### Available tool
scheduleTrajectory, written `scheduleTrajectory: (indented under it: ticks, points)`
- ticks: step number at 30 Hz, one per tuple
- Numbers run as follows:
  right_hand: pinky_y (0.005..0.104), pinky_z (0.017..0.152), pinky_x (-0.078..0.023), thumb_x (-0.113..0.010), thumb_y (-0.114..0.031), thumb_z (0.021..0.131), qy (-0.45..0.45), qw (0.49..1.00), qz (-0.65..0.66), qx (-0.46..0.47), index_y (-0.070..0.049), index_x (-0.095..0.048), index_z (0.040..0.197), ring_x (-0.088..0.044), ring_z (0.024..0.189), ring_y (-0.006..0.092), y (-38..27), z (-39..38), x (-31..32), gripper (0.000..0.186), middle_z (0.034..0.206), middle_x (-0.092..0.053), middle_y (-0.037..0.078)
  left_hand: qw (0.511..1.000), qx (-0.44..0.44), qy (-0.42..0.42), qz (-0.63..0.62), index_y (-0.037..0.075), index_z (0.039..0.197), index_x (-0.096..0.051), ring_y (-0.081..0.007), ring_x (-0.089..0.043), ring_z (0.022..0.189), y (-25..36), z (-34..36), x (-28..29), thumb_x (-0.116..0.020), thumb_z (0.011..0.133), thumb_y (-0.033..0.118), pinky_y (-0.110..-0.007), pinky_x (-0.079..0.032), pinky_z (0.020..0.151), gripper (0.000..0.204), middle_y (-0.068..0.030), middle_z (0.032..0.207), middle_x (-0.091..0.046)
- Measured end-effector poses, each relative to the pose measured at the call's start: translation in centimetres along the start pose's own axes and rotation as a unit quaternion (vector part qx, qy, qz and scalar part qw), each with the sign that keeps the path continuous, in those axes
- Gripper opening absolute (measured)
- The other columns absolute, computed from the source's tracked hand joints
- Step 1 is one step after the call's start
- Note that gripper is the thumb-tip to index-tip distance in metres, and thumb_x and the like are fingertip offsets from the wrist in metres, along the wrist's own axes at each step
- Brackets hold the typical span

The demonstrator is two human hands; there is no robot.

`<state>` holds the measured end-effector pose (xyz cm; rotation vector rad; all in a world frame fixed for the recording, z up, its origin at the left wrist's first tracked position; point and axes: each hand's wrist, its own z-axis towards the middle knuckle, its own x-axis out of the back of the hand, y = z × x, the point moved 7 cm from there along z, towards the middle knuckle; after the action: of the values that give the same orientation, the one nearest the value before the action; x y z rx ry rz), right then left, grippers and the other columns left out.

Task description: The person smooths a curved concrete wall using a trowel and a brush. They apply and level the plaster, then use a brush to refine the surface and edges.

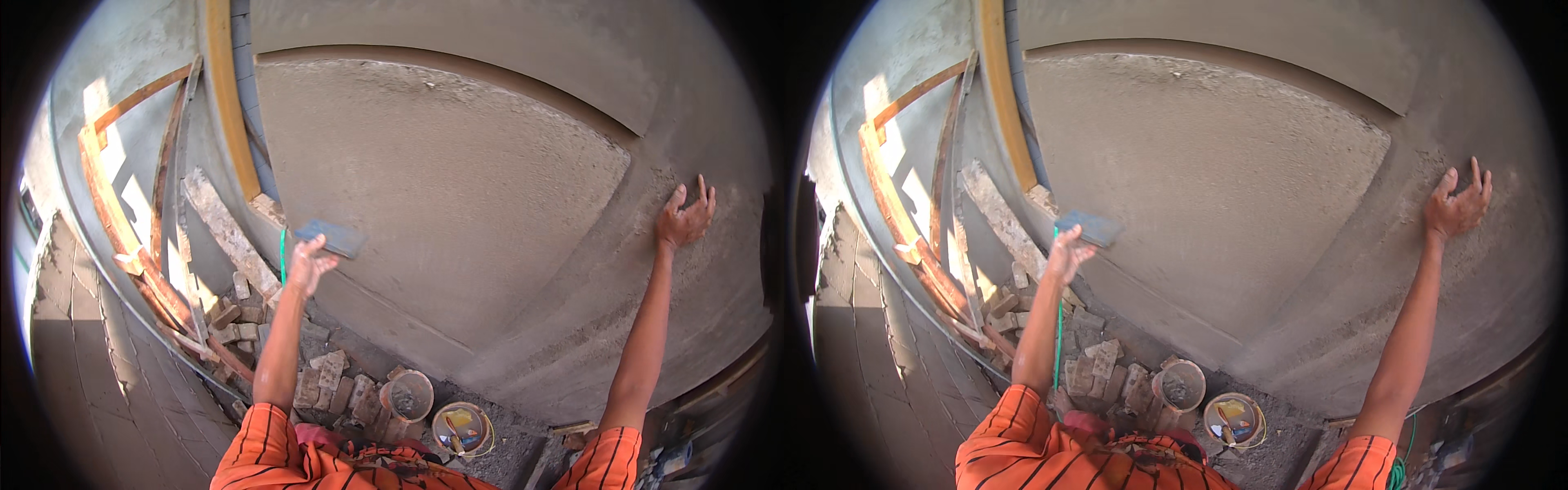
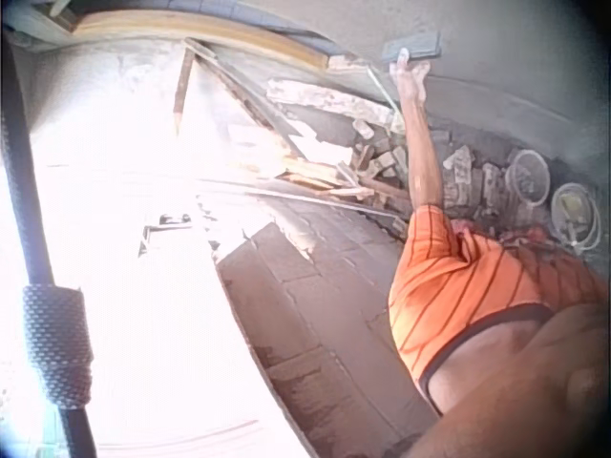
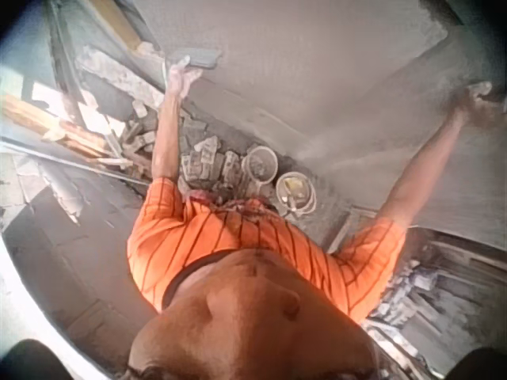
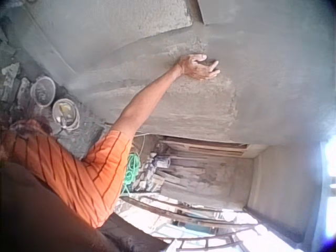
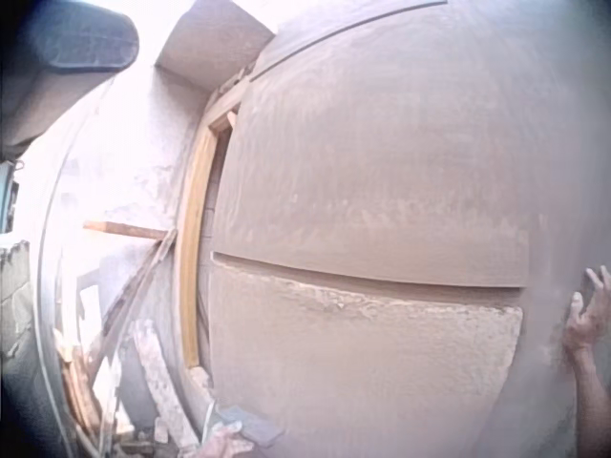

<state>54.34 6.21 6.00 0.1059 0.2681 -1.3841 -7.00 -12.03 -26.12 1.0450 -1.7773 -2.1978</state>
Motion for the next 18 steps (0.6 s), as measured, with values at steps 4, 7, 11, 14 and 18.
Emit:
scheduleTrajectory:
  ticks: [4, 7, 11, 14, 18]
  points:
    - [0.0449, 0.106, -0.03, -0.056, -0.031, 0.092, -0.052, 0.997, 0.047, 0.02, -0.019, -0.051, 0.13, -0.038, 0.13, 0.0282, 0.4, -0.6, 1.0, 0.041, 0.138, -0.042, 0.011, 0.986, 0.107, 0.055, -0.113, 0.003, 0.114, -0.042, -0.0273, -0.062, 0.082, -13.4, -9.6, 2.4, -0.068, 0.083, 0.032, -0.037, -0.054, 0.071, 0.05, -0.0136, 0.108, -0.053]
    - [0.0401, 0.107, -0.032, -0.051, -0.018, 0.096, -0.156, 0.929, 0.278, -0.187, -0.003, -0.045, 0.132, -0.043, 0.125, 0.0256, -2.3, -10.7, 6.4, 0.04, 0.134, -0.046, 0.013, 0.972, 0.156, 0.049, -0.168, 0.007, 0.11, -0.046, -0.0264, -0.061, 0.087, -18.3, -16.6, 3.3, -0.066, 0.085, 0.028, -0.036, -0.051, 0.077, 0.038, -0.0104, 0.107, -0.056]
    - [0.0321, 0.078, -0.052, -0.056, -0.022, 0.093, -0.588, 0.528, 0.407, -0.458, -0.006, -0.051, 0.122, -0.06, 0.094, 0.0202, -6.2, -39.4, 19.1, 0.033, 0.11, -0.059, 0.01, 0.943, 0.249, -0.047, -0.216, 0.007, 0.12, -0.048, -0.0237, -0.061, 0.095, -23.3, -23.1, 1.6, -0.06, 0.088, 0.021, -0.036, -0.049, 0.082, 0.037, -0.0084, 0.112, -0.059]
    - [0.0299, 0.069, -0.051, -0.048, -0.047, 0.094, -0.744, -0.078, 0.279, -0.602, -0.005, -0.052, 0.125, -0.063, 0.08, 0.018, -12.3, -57.0, 39.8, 0.052, 0.098, -0.064, 0.01, 0.915, 0.349, -0.08, -0.187, 0.008, 0.127, -0.048, -0.0203, -0.06, 0.101, -24.9, -28.0, -0.6, -0.06, 0.087, 0.016, -0.038, -0.048, 0.085, 0.042, -0.0063, 0.114, -0.06]
    - [0.032, 0.069, -0.049, -0.033, -0.061, 0.093, -0.444, -0.431, 0.354, -0.702, 0.0, -0.052, 0.124, -0.062, 0.075, 0.0199, -18.2, -56.2, 51.5, 0.071, 0.097, -0.063, 0.011, 0.887, 0.429, -0.108, -0.131, 0.005, 0.128, -0.049, -0.0213, -0.056, 0.112, -28.8, -32.9, -1.0, -0.064, 0.082, 0.013, -0.041, -0.044, 0.096, 0.048, -0.0066, 0.122, -0.057]
